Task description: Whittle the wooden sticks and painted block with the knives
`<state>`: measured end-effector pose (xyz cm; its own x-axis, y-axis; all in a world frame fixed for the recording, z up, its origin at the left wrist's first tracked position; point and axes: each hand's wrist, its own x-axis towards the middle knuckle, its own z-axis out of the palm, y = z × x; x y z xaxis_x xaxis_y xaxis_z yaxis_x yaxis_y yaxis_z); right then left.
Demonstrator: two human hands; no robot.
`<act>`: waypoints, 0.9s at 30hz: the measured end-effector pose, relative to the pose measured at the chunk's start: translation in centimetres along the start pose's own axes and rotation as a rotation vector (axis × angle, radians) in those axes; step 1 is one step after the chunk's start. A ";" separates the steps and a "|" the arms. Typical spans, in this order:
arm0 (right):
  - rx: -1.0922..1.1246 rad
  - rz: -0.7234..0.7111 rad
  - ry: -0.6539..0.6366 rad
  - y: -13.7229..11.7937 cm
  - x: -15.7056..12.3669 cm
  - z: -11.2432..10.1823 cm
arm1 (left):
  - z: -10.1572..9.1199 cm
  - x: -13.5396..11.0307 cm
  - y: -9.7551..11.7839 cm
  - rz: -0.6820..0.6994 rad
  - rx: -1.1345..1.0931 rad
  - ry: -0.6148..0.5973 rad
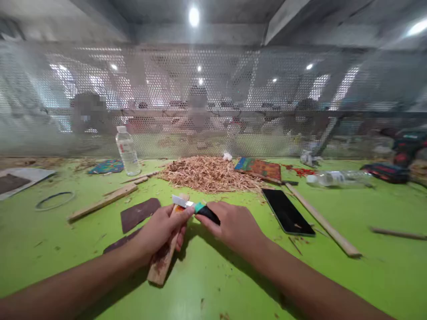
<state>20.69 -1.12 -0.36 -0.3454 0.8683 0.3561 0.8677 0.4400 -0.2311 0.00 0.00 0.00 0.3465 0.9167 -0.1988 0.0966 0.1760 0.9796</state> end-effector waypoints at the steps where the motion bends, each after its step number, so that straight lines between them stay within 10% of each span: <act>1: -0.012 0.001 -0.011 -0.4 -0.2 0.2 | -0.1 0.0 0.0 0.002 -0.001 0.009; 11: -0.095 0.320 0.110 2.5 1.7 -1.0 | 1.0 -0.7 -0.1 -0.050 -0.016 -0.004; 27: 0.213 0.133 0.042 1.5 0.4 -2.3 | -0.2 -1.1 0.1 -0.090 -0.044 -0.244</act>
<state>22.67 -0.67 1.56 -0.2145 0.9134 0.3458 0.8082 0.3648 -0.4623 -0.54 -0.89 0.36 0.5538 0.7838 -0.2811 0.0986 0.2735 0.9568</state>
